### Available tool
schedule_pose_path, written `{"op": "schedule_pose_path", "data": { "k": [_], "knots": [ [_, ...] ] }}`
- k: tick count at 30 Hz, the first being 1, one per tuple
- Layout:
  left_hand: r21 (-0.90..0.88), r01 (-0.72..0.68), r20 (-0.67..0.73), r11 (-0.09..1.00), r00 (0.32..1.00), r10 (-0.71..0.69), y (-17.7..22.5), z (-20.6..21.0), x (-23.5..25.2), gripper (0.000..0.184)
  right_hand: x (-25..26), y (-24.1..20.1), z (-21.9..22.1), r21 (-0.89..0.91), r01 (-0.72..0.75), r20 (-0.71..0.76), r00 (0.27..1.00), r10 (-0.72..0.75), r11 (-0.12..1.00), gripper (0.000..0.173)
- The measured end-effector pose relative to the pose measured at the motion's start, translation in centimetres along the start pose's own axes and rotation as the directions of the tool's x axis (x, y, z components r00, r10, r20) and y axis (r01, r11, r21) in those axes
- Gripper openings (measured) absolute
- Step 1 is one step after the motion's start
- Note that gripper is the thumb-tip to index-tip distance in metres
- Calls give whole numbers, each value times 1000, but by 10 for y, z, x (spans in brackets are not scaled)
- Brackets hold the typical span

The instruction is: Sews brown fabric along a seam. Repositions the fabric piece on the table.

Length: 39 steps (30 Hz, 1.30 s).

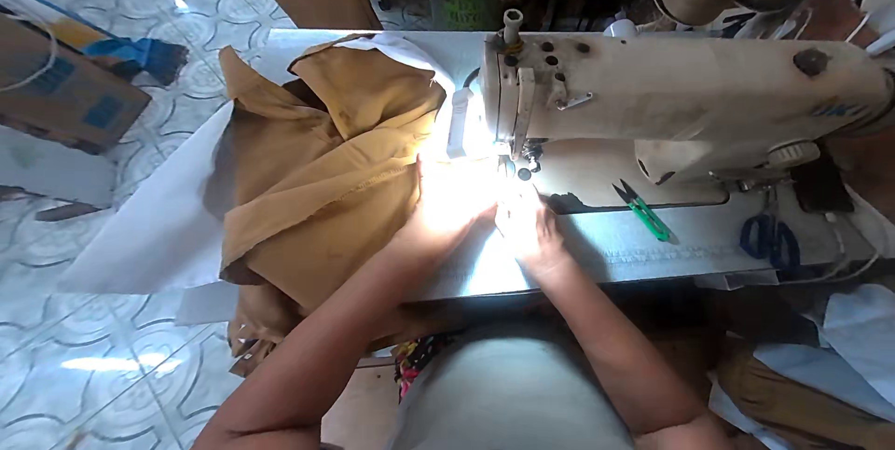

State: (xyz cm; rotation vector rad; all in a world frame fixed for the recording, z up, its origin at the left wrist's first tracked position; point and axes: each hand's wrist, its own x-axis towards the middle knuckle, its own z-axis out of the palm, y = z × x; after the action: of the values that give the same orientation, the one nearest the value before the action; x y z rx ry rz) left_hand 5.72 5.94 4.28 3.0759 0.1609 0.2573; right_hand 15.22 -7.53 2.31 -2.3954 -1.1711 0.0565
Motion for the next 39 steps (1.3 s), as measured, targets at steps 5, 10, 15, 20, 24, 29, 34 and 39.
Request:
{"op": "schedule_pose_path", "data": {
  "k": [5,10,15,20,24,29,34,39],
  "knots": [
    [8,30,-33,1000,999,-30,-12,7,11,30,12,-1,0,19,-30,10,1000,30,999,21],
    [-9,-20,-96,1000,995,19,-18,13,9,34,19,25,-6,82,16,-2,1000,-16,996,22],
    [-125,-121,-258,985,962,86,-32,29,0,21,43,72,-21,-113,-218,-1,976,219,969,36],
    [-528,185,-118,829,951,-287,-36,30,2,22,6,27,-10,176,-136,74,989,125,975,22],
    [-597,203,-84,776,946,-312,-30,12,1,29,9,8,13,316,-101,-82,988,133,943,35],
    [-581,185,-71,793,959,-275,-28,11,-2,39,18,16,9,449,-105,-83,984,159,887,22],
    [-227,-139,-299,964,952,67,-24,12,-10,25,-22,-1,-21,828,-296,204,950,236,475,13],
    [-51,-275,-231,960,939,256,-25,11,-16,13,-42,19,-27,582,-360,302,928,217,729,30]
  ]
}}
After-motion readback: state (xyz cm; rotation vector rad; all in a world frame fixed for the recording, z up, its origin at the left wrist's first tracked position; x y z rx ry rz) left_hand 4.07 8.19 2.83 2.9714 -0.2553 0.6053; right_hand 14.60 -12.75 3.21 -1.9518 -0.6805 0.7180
